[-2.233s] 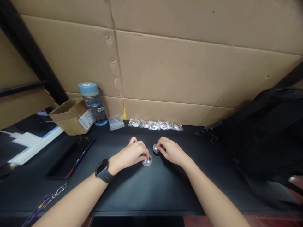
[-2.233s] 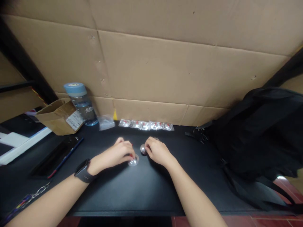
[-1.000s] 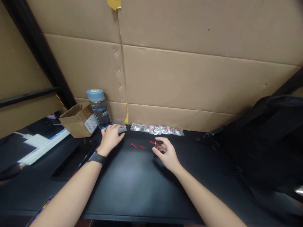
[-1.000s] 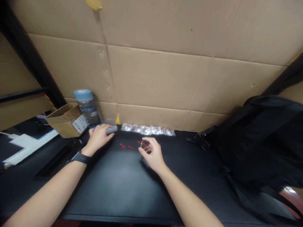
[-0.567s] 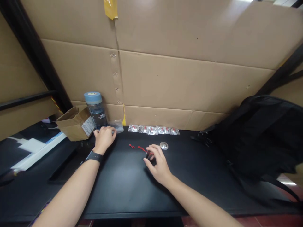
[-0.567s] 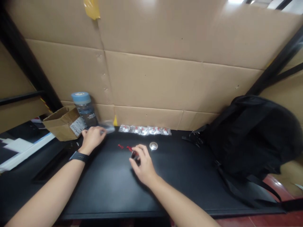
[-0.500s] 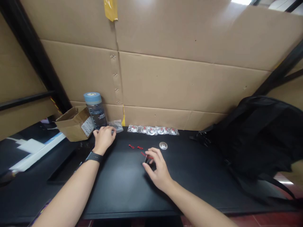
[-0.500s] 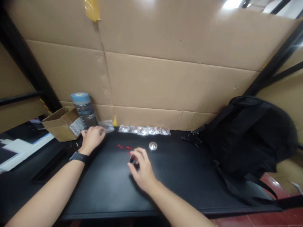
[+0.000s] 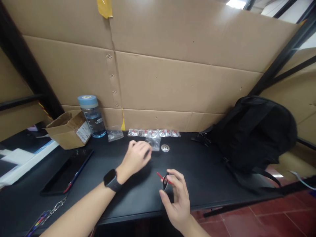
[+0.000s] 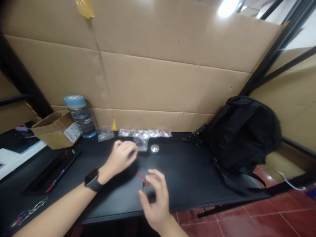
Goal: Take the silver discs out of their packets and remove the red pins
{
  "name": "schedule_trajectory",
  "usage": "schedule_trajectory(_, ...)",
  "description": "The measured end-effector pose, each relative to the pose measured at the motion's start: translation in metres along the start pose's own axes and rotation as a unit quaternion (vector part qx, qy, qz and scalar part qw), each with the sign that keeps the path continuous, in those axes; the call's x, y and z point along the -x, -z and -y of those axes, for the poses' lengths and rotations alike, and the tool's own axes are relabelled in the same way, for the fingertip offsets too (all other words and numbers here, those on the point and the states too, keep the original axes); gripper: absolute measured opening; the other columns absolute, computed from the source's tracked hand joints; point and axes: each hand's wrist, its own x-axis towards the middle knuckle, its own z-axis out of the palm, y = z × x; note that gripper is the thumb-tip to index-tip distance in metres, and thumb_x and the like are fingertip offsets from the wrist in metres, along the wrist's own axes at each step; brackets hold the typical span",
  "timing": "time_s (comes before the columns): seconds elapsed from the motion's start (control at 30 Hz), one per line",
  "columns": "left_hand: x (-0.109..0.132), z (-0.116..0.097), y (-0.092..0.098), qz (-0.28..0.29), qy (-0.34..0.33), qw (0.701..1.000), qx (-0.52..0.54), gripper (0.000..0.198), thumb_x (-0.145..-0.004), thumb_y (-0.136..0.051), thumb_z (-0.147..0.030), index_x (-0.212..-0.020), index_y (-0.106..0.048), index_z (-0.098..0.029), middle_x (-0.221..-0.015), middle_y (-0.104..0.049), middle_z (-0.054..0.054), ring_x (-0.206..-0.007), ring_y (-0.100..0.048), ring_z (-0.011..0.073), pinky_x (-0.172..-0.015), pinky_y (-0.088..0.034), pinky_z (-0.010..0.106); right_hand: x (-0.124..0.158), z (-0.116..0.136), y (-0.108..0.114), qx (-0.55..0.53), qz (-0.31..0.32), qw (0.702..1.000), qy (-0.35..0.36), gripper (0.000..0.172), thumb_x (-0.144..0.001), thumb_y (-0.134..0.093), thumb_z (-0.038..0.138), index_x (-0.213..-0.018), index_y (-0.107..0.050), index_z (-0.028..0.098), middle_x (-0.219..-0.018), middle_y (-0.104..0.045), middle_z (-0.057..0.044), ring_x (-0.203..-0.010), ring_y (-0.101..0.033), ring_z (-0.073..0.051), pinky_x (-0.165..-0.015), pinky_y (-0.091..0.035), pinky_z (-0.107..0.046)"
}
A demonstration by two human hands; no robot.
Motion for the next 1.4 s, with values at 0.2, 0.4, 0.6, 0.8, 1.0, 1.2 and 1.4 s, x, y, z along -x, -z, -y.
schedule_trajectory(0.2, 0.010, -0.029, -0.020, 0.172, -0.085, 0.975, 0.111, 0.010, -0.097, -0.053, -0.017, -0.098, -0.063, -0.021, -0.110, -0.073, 0.007, -0.122, -0.061, 0.0248, -0.099, -0.034, 0.040, -0.016, -0.011, 0.028, 0.069, -0.028, 0.992, -0.101, 0.045, -0.094, -0.065, 0.022, -0.138, -0.055, 0.027, -0.138, -0.055, -0.014, -0.116, -0.063, -0.027, -0.089, -0.060, -0.041)
schedule_trajectory(0.4, 0.015, -0.015, -0.015, 0.251, -0.094, 0.951, 0.155, 0.022, -0.102, -0.056, -0.033, -0.121, -0.065, -0.029, -0.139, -0.060, 0.007, -0.135, -0.051, 0.0264, -0.105, -0.036, 0.040, -0.042, -0.019, 0.060, 0.146, 0.046, 0.978, -0.138, 0.034, -0.090, -0.066, 0.026, -0.124, -0.062, 0.025, -0.130, -0.064, -0.011, -0.106, -0.066, -0.025, -0.078, -0.057, -0.035)
schedule_trajectory(0.6, 0.013, -0.014, -0.007, 0.286, -0.089, 0.943, 0.144, 0.035, -0.100, -0.057, -0.043, -0.135, -0.062, -0.036, -0.139, -0.058, 0.008, -0.134, -0.050, 0.0316, -0.107, -0.038, 0.048, -0.070, -0.005, 0.066, 0.181, 0.192, 0.945, -0.195, 0.033, -0.081, -0.074, 0.027, -0.113, -0.064, 0.026, -0.103, -0.072, -0.002, -0.082, -0.066, -0.018, -0.072, -0.052, -0.029)
schedule_trajectory(0.8, 0.017, -0.009, -0.007, 0.300, -0.091, 0.940, 0.136, 0.042, -0.099, -0.057, -0.047, -0.140, -0.058, -0.037, -0.153, -0.051, 0.008, -0.140, -0.045, 0.0356, -0.109, -0.038, 0.053, -0.092, -0.003, 0.056, 0.238, 0.276, 0.910, -0.199, 0.043, -0.077, -0.076, 0.024, -0.117, -0.060, 0.028, -0.100, -0.070, 0.000, -0.088, -0.065, -0.019, -0.080, -0.049, -0.029)
schedule_trajectory(1.0, 0.018, -0.009, -0.008, 0.290, -0.083, 0.945, 0.129, 0.041, -0.097, -0.061, -0.045, -0.138, -0.061, -0.041, -0.158, -0.046, 0.008, -0.142, -0.043, 0.0371, -0.111, -0.037, 0.056, -0.105, -0.010, 0.041, 0.346, 0.319, 0.861, -0.193, 0.047, -0.076, -0.080, 0.024, -0.118, -0.060, 0.027, -0.105, -0.070, -0.004, -0.085, -0.067, -0.022, -0.073, -0.044, -0.028)
schedule_trajectory(1.2, 0.018, -0.004, -0.010, 0.301, -0.092, 0.940, 0.129, 0.042, -0.096, -0.063, -0.048, -0.138, -0.062, -0.044, -0.161, -0.042, 0.008, -0.144, -0.042, 0.0387, -0.112, -0.036, 0.058, -0.112, -0.021, 0.030, 0.328, 0.331, 0.864, -0.192, 0.031, -0.077, -0.084, 0.028, -0.100, -0.063, 0.023, -0.090, -0.068, -0.001, -0.078, -0.067, -0.020, -0.070, -0.043, -0.027)
schedule_trajectory(1.4, 0.018, -0.003, -0.009, 0.283, -0.100, 0.944, 0.140, 0.044, -0.094, -0.067, -0.045, -0.138, -0.062, -0.046, -0.161, -0.044, 0.005, -0.143, -0.044, 0.0375, -0.113, -0.036, 0.057, -0.107, -0.024, 0.028, 0.280, 0.313, 0.894, -0.155, 0.034, -0.079, -0.081, 0.021, -0.108, -0.063, 0.024, -0.107, -0.063, -0.004, -0.082, -0.066, -0.019, -0.075, -0.050, -0.030)
